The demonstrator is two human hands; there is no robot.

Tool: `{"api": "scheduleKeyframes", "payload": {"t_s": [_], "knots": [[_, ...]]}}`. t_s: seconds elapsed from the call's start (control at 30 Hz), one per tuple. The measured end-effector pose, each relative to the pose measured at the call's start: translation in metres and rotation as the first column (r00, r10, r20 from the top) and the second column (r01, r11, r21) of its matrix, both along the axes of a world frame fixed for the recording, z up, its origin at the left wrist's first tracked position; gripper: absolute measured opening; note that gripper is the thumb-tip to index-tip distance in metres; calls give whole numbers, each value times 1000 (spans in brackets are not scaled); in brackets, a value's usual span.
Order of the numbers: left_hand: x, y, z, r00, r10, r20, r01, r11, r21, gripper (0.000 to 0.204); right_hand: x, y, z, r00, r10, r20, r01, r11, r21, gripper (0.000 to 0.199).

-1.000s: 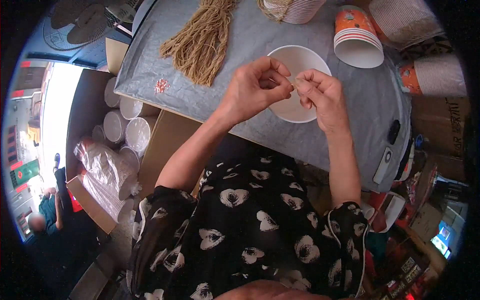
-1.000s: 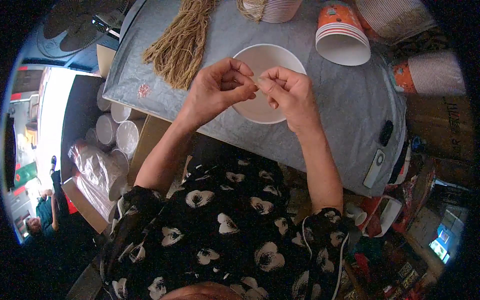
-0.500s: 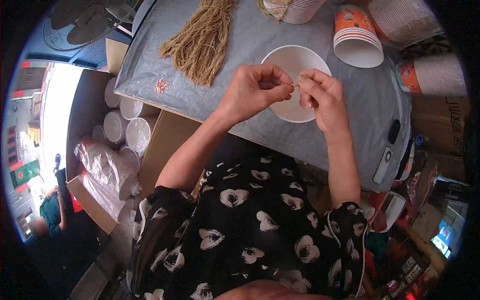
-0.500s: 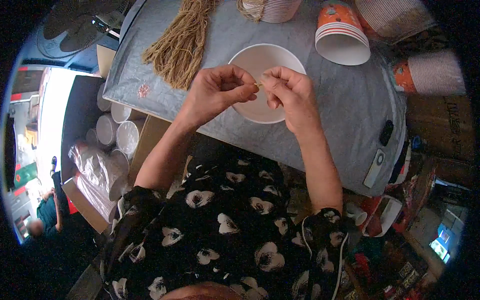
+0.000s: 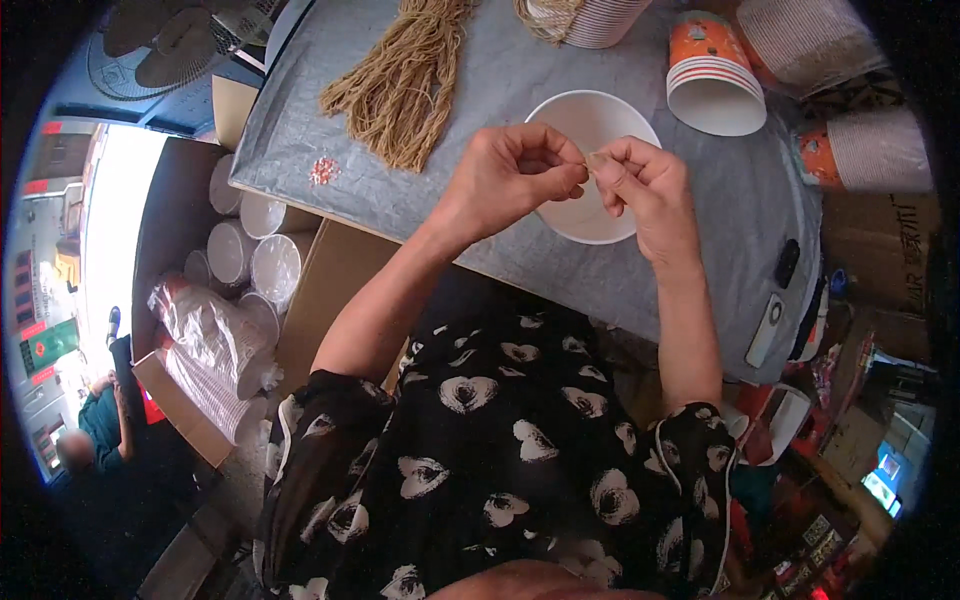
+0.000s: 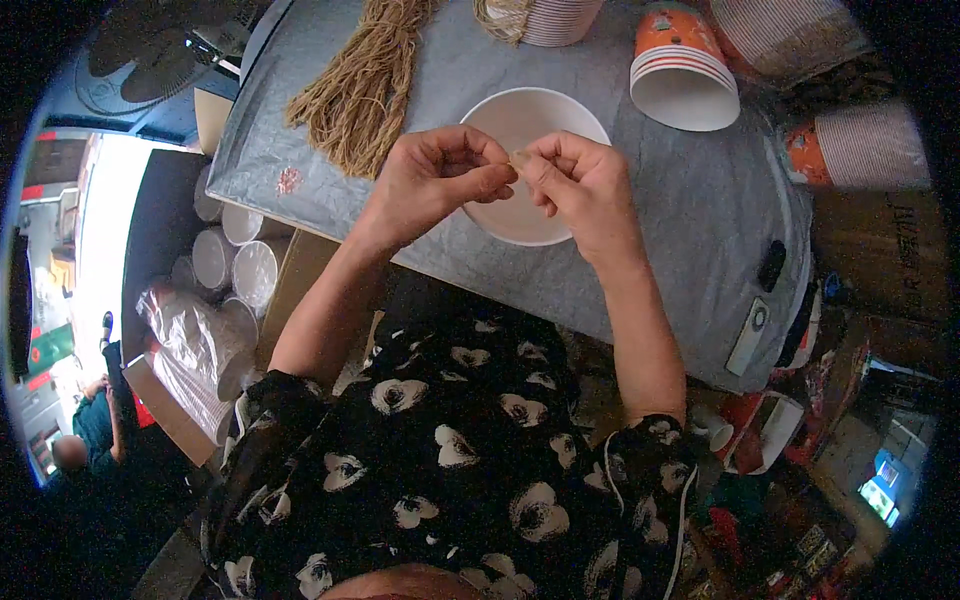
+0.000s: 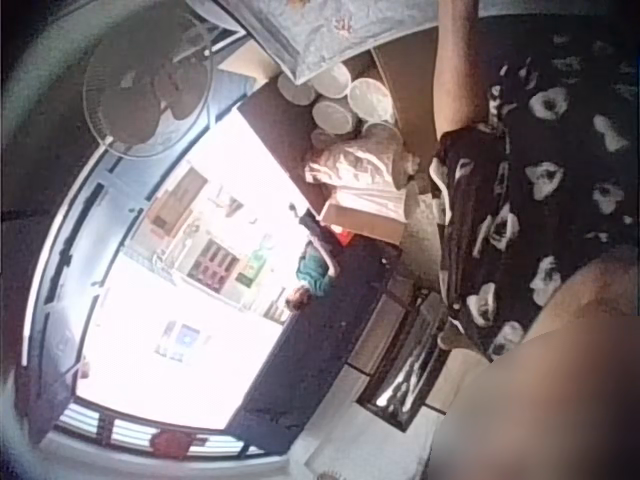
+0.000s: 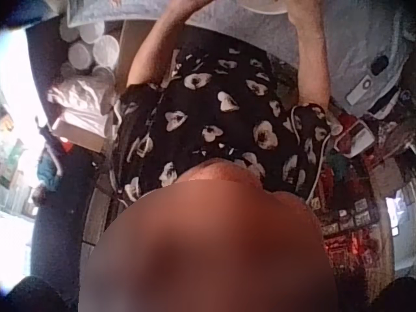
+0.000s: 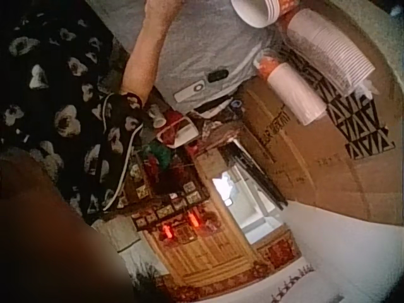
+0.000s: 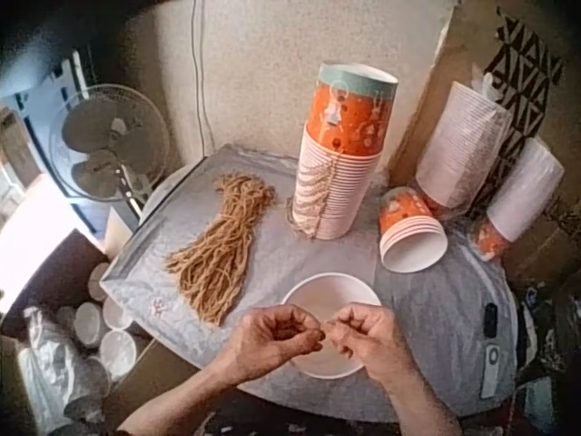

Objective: Attach string handles to paper buckets for packaging.

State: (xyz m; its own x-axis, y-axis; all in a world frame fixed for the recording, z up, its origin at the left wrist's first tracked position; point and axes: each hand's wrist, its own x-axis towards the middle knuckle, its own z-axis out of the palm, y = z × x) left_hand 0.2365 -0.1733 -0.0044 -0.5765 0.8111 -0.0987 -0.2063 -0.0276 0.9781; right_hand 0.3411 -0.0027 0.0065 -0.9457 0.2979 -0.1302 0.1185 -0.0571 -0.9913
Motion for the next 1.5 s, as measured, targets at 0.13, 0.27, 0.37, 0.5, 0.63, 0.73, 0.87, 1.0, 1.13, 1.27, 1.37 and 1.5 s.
{"api": "scheduleKeyframes", "payload": {"t_s": [0.13,0.27,0.37,0.5,0.63,0.73,0.87,1.0,1.13,1.27,1.37,1.5], "knots": [[-1,-1,0,999,-16,39,15,1000,13,14,-1,-1,2,1000,-1,6,1,999,-47,15],[-2,-2,-3,994,-53,94,48,997,58,14,0,1,-2,999,-35,-7,33,985,-169,16],[-2,-2,-5,990,-66,122,56,995,83,15,0,1,-5,999,-50,1,49,976,-211,17],[-2,-5,-6,988,-70,134,62,996,68,17,-1,-2,-9,998,-70,1,68,974,-216,18],[1,-4,-4,992,-41,119,31,996,87,19,-1,-6,-7,995,-101,-1,98,976,-196,19],[3,-2,-2,999,-29,-41,30,999,15,19,-2,-8,-6,996,-88,-25,83,981,-173,20],[4,1,-6,1000,-5,-17,6,999,49,18,-3,-8,-6,996,-88,-14,85,988,-126,20],[2,1,-9,1000,-11,22,9,997,76,17,-3,-8,-8,996,-86,-22,82,985,-150,19],[1,0,-8,998,-16,52,11,995,99,18,-3,-9,-5,997,-83,-13,79,981,-174,20],[2,0,-6,998,7,58,-12,995,98,19,-1,-6,-5,998,-63,-3,61,982,-181,21],[1,0,-8,999,1,49,-5,995,95,20,-1,-4,0,998,-57,27,61,981,-186,23],[2,0,-10,1000,6,-25,-4,996,90,19,-1,-6,4,999,-20,30,23,993,-114,22]]}}
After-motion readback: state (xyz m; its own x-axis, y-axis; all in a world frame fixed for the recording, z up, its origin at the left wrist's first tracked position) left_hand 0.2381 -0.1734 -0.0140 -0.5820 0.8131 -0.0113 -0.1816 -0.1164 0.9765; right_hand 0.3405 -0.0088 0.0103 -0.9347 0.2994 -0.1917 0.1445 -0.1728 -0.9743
